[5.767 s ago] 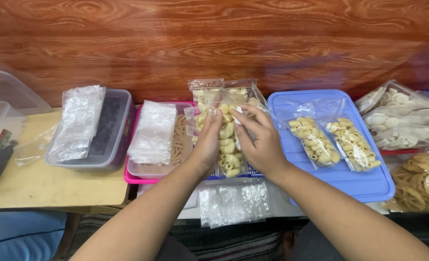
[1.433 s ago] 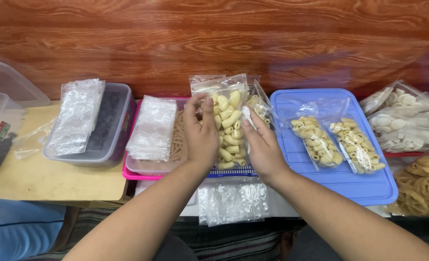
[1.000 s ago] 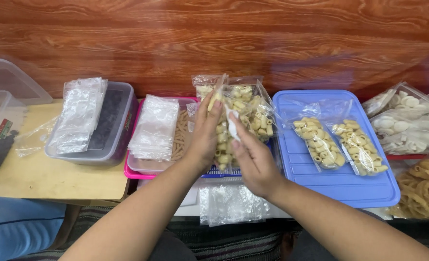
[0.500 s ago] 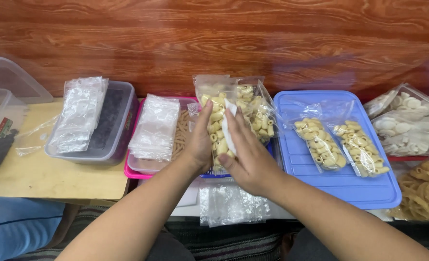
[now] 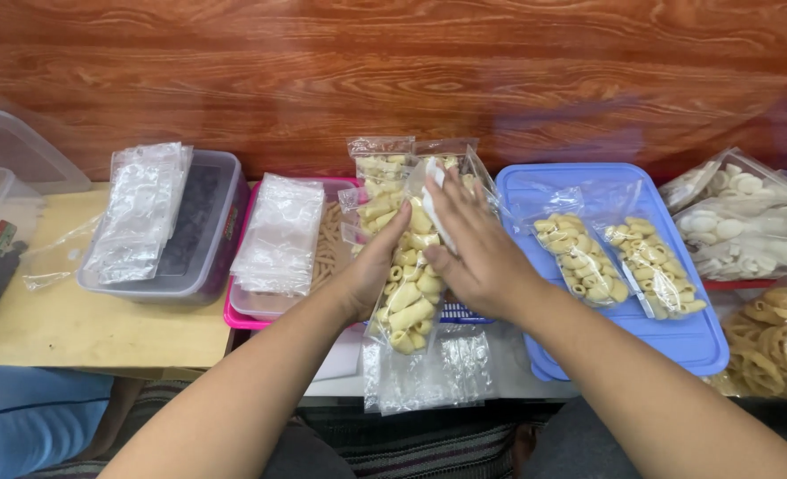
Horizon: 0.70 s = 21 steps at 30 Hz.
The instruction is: The person wipes individual clear plastic packets containing pasta by hand using a white cloth, handling them one at a time and placing them on a blue tray.
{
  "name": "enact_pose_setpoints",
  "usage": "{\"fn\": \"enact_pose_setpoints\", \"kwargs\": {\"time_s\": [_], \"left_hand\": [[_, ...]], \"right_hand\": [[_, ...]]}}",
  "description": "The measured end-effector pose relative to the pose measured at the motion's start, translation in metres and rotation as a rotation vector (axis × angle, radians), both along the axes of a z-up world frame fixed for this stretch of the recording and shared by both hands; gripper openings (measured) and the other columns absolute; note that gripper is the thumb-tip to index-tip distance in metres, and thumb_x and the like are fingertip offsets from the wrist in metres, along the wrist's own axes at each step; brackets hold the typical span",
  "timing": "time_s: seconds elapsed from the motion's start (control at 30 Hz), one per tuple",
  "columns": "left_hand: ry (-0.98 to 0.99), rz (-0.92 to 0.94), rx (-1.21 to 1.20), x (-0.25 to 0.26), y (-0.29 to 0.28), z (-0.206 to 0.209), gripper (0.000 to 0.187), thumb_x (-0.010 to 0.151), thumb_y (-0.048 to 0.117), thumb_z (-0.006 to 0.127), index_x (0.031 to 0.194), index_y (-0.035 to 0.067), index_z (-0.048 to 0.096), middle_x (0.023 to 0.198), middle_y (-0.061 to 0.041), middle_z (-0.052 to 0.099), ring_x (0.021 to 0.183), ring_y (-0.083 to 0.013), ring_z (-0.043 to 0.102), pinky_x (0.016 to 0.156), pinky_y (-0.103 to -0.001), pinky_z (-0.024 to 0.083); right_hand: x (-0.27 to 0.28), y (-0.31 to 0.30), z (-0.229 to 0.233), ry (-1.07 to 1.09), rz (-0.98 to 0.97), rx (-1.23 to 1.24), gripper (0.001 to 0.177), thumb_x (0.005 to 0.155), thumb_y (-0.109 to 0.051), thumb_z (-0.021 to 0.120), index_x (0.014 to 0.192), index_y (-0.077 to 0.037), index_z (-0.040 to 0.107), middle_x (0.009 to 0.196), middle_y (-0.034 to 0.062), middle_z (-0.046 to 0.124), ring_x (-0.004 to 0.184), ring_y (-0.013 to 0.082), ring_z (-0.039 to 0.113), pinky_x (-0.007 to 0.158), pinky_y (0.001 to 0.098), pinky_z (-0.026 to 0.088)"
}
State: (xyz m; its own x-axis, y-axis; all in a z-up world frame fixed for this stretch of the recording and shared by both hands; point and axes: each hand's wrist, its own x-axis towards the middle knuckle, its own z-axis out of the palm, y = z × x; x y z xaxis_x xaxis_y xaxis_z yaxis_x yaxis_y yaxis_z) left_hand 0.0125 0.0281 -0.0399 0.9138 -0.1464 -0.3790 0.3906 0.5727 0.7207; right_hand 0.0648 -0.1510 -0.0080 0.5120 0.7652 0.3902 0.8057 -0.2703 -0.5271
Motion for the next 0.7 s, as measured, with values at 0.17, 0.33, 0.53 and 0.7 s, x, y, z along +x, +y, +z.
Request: {"fn": "enact_pose_setpoints", "kwargs": {"time_s": [0.17, 0.33, 0.53, 0.7], "left_hand": [[-0.063, 0.014, -0.023, 0.012, -0.003, 0.001, 0.095, 0.087, 0.074, 0.047, 0.141, -0.004, 0.055, 0.132, -0.025, 0.064, 0.117, -0.0373, 0.065, 0.103, -0.05, 0.053], [-0.013, -0.004, -0.054, -0.022, -0.03, 0.051, 0.091, 0.088, 0.071, 0.044, 0.139, -0.002, 0.057, 0.131, -0.022, 0.066, 0.116, -0.0333, 0.066, 0.103, -0.048, 0.053], [-0.099, 0.043, 0.014, 0.012, 0.0, -0.006, 0.1, 0.087, 0.079, 0.042, 0.148, 0.0, 0.048, 0.142, -0.025, 0.057, 0.128, -0.0392, 0.058, 0.111, -0.052, 0.046], [-0.127, 0.412, 0.028, -0.006, -0.02, 0.059, 0.07, 0.091, 0.057, 0.036, 0.135, 0.007, 0.058, 0.134, -0.013, 0.066, 0.126, -0.0247, 0.062, 0.113, -0.037, 0.046]], "right_hand": [[-0.019, 0.004, 0.005, -0.027, 0.076, -0.027, 0.074, 0.103, -0.051, 0.033, 0.159, -0.003, 0.025, 0.164, 0.0274, 0.022, 0.152, 0.0444, 0.014, 0.123, 0.056, 0.011], [0.001, -0.003, -0.006, 0.015, 0.011, 0.02, 0.059, 0.107, -0.03, 0.035, 0.16, -0.005, 0.027, 0.165, 0.0216, 0.025, 0.153, 0.0397, 0.014, 0.123, 0.0522, 0.014], [-0.059, 0.017, 0.034, 0.201, -0.068, -0.129, 0.063, 0.103, -0.027, 0.029, 0.157, 0.005, 0.02, 0.162, 0.035, 0.013, 0.151, 0.0459, 0.01, 0.122, 0.057, 0.009], [-0.068, 0.017, 0.005, -0.007, 0.035, -0.304, 0.081, 0.103, -0.045, 0.044, 0.16, -0.001, 0.006, 0.169, 0.0202, -0.007, 0.155, 0.0361, -0.01, 0.124, 0.0504, 0.001]]}}
